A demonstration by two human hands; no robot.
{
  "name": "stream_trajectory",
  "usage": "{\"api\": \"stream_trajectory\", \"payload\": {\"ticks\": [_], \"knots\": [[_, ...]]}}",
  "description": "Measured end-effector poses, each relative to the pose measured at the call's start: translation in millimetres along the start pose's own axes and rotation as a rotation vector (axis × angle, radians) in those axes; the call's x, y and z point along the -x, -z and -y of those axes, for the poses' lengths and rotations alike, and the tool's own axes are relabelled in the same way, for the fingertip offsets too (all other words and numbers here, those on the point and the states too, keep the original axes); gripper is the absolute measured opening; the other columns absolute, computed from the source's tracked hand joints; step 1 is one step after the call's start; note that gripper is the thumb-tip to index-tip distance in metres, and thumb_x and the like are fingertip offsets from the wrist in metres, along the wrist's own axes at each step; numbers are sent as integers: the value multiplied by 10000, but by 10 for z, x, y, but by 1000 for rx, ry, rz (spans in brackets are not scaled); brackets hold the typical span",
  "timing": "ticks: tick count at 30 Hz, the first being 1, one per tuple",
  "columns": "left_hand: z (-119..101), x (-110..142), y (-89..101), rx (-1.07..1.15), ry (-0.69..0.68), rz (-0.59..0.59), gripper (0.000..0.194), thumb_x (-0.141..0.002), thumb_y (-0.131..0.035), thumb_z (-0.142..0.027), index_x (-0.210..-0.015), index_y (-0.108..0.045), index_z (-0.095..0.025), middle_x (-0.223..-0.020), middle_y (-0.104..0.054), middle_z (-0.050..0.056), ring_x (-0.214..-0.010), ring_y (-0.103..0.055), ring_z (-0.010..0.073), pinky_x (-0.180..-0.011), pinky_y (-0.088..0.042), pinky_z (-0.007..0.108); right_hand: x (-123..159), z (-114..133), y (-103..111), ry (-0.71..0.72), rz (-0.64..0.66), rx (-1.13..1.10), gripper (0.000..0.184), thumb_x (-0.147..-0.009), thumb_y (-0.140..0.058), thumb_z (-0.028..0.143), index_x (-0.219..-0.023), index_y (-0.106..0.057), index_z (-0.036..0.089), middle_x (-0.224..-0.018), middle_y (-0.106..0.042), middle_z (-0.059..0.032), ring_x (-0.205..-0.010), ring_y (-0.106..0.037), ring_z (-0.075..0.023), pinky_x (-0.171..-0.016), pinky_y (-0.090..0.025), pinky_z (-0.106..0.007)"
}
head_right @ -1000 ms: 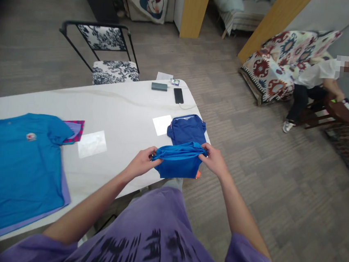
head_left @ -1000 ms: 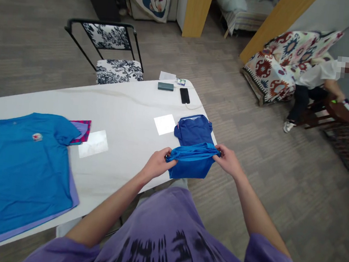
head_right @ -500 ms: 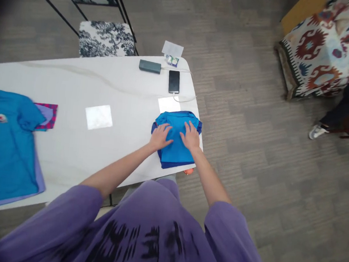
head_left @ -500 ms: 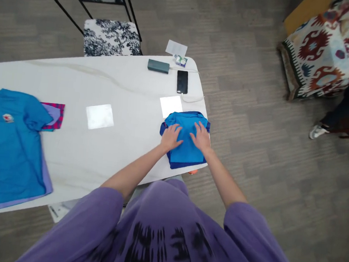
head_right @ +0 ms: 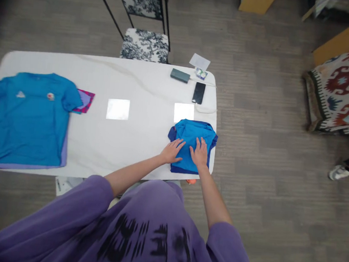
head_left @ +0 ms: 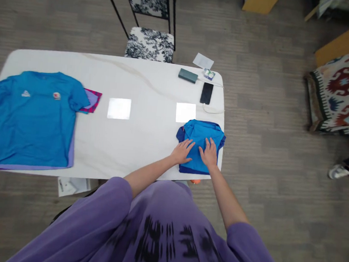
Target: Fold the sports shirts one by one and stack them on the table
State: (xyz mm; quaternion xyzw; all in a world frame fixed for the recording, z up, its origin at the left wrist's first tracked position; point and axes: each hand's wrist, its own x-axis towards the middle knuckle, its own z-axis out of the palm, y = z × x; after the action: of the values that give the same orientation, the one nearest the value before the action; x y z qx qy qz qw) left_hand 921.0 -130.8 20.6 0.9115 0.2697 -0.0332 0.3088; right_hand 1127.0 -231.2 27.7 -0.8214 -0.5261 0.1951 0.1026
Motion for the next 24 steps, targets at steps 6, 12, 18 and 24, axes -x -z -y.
{"api": "stream_trajectory", "payload": {"ticks": [6, 12, 18, 24], "knots": [[1203, 1897, 448, 72, 346, -126, 832, -910, -705, -437, -1630, -367, -196, -1519, -524, 190, -1369, -536, 331, -1129, -444, 460, 893, 690, -261, -102, -13, 9, 611, -974, -421, 566, -1509, -570, 312, -1472, -570, -219, -1387, -516, -454, -1128, -409, -698], [3145, 4108, 945, 266, 703, -285, 514, -999, -605, -416, -1454, -519, -194, -1355, -632, 125, -1137, -673, 226, -1002, -520, 359, 1462, 2039, -1049, -54, 140, -58, 422, -945, -405, 562, -1163, -741, 429, -1166, -746, -148, -1154, -681, -434, -1004, -469, -708], [4935, 6005, 1555, 323, 946, -424, 410, -991, -605, -424, -1321, -581, -182, -1292, -662, 125, -1055, -671, 223, -960, -517, 351, 1336, 4373, -1829, 60, 363, -51, 359, -958, -430, 549, -959, -745, 376, -971, -793, -70, -888, -753, -341, -931, -538, -582], [5749, 6934, 1778, 272, 1010, -398, 335, -972, -613, -424, -1226, -613, -206, -1237, -672, 124, -1158, -641, 276, -946, -496, 353, 339, 6606, -2504, 298, 559, 22, 264, -991, -533, 444, -1045, -735, 283, -986, -793, -24, -903, -739, -224, -905, -543, -386]]}}
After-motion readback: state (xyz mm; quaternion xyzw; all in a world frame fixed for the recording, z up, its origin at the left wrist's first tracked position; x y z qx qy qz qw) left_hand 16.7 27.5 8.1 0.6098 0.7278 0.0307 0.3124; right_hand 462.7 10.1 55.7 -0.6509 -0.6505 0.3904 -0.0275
